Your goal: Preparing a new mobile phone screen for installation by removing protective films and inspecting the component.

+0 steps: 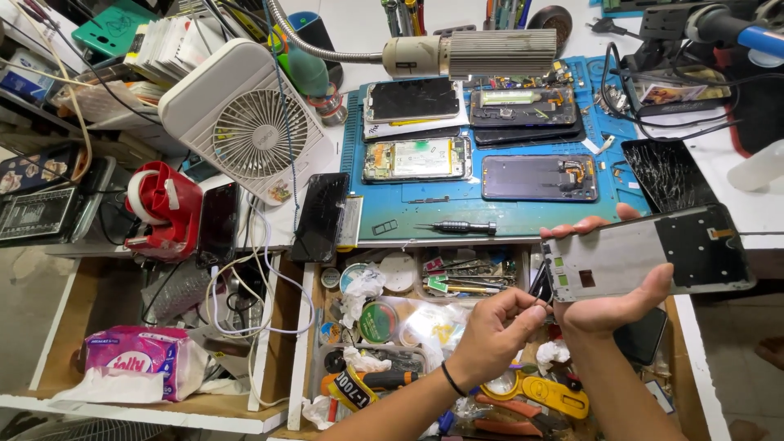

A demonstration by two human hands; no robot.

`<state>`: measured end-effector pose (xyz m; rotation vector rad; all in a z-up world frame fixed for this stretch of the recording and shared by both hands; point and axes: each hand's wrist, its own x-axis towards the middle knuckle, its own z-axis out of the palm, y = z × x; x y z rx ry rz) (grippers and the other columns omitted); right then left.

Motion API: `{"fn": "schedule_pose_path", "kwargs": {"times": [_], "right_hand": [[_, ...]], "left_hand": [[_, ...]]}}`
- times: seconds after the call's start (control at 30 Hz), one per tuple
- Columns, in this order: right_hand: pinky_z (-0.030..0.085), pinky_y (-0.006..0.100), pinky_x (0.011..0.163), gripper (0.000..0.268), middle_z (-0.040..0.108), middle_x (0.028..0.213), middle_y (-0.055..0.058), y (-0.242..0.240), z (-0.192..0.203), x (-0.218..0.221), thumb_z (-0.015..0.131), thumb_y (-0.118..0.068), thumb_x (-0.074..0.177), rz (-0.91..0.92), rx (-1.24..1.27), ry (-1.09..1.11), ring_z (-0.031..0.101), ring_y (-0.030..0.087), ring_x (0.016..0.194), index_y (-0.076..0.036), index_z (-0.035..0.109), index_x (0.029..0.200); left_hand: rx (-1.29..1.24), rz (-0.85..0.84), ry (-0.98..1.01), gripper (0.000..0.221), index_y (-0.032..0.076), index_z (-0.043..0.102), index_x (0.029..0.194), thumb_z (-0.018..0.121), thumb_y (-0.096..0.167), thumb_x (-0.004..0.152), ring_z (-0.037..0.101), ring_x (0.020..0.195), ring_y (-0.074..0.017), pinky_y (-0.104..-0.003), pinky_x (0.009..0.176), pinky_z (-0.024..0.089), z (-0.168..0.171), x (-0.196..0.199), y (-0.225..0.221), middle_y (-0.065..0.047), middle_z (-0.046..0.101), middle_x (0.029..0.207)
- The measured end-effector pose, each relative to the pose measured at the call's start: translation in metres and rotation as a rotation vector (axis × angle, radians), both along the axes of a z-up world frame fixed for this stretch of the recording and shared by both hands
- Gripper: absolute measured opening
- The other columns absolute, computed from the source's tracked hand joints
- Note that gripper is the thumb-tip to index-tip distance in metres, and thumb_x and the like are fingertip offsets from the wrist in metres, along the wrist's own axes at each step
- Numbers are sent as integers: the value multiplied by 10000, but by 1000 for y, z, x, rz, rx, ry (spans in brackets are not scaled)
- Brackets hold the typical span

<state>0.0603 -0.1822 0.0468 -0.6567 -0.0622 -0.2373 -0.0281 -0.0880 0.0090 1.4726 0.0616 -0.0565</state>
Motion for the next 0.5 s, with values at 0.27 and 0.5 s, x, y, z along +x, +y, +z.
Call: {"fn": "schedule_pose_path", "kwargs": {"times": [0.27,0.5], "right_hand": [[595,533,866,729,614,970,101,-6,-14,1,559,-679,875,-51,-95,-96,644,286,859,-117,532,1338],[579,530,916,723,623,1000,95,-8,-19,2,577,-676,875,-40,-78,-121,650,289,894,-137,515,1353]], "left_hand": [[-6,-26,-15,170,63,640,979,618,221,1037,586,699,-89,-254,641,477,-3,-1,-1,-20,651,777],[-1,-33,-30,177,61,636,989,610,227,1045,586,696,-98,-259,638,472,-3,-1,-1,-25,645,777]]}}
